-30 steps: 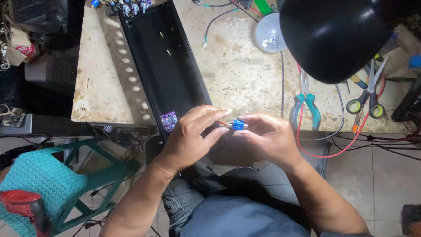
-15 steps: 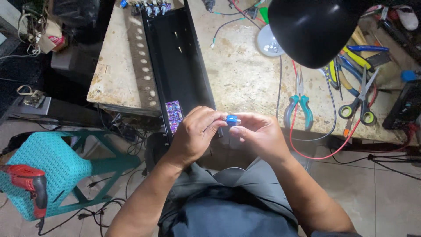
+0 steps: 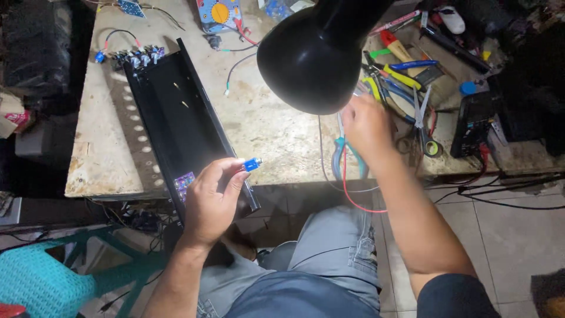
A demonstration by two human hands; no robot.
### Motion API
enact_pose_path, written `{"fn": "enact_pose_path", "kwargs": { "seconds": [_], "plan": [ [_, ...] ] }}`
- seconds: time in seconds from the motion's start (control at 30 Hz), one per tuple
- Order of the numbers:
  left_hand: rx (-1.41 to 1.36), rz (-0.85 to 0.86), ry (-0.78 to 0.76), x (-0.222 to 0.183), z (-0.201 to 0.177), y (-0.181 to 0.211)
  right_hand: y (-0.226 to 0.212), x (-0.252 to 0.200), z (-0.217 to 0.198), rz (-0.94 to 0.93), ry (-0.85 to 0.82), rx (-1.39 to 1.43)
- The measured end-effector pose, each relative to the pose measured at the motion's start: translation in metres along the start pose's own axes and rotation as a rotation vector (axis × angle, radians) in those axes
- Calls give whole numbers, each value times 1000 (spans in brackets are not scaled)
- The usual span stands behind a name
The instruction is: Repairing an electronic device by installing a component with pliers and organizing internal wiring
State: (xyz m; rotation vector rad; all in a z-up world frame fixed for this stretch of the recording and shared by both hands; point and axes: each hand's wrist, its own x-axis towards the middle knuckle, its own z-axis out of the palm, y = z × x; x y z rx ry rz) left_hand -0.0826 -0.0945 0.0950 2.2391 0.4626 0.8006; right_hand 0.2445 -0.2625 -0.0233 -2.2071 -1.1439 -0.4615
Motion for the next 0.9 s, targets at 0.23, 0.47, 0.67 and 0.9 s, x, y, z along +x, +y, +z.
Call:
{"fn": "enact_pose_path", "kwargs": {
  "seconds": [0.23, 0.47, 0.67, 0.9],
  "plan": [
    [-208, -203, 24, 17, 0, 0, 2, 67, 8, -225, 28, -409],
    [-505, -339, 45, -3, -19, -26, -30, 76, 64, -283, -56, -271],
    [-388, -294, 50, -31, -15, -5, -4, 66, 76, -230, -96, -221],
    [-116, -273, 190, -57, 20, 0, 43, 62, 69, -157, -119, -198]
  ]
}}
